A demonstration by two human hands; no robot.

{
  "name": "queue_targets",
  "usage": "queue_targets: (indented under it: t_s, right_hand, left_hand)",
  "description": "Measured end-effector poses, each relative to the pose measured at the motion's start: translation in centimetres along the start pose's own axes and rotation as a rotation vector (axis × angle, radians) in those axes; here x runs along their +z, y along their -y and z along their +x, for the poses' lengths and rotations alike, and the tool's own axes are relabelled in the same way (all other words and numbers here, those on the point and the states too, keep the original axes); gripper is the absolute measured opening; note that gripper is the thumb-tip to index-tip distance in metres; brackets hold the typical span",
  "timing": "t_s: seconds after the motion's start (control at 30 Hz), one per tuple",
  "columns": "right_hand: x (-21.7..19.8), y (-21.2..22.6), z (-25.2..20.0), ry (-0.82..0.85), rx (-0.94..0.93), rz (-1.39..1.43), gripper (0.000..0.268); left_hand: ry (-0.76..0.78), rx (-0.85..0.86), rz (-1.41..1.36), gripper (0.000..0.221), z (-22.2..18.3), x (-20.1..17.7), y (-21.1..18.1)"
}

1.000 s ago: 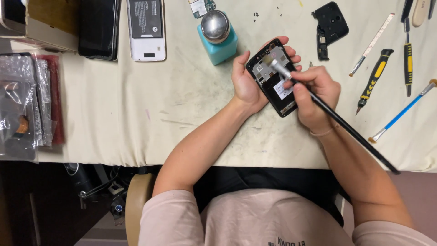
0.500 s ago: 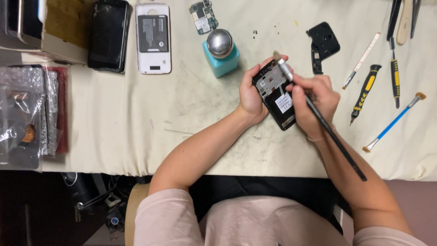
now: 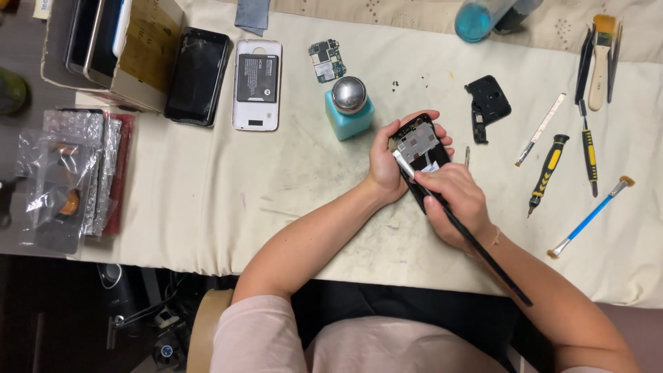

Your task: Cleaning a mobile phone motherboard and internal components using a brush and cleaning solution.

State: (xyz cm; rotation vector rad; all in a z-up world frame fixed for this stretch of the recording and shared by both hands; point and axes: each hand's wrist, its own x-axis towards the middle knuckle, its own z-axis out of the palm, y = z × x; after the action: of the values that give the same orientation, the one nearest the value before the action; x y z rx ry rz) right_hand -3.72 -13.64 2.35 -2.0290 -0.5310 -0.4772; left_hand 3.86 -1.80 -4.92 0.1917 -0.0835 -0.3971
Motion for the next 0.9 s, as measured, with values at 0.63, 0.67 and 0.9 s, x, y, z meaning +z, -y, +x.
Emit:
queue_targets:
  t_s: [0.63,0.67,0.9]
  right_hand:
    - [-0.6,0.9,0.8,0.197,-0.045,-0.123,0.031]
    - [-0.7,0.8,0.9,0.199,-0.037,-0.119,0.031]
    - [-1.1,0.4,0.9,0.154,-0.016,-0.133,0.036]
  left_hand:
    - [0.030,-0.050,-0.019,0.061,-0.1,3.2,-3.1]
    - [0.021,-0.053,-0.020,0.061,0.0,2.8,-3.0]
    - [0.006,-0.074,-0.040,0.059,0.0,2.5,-2.7]
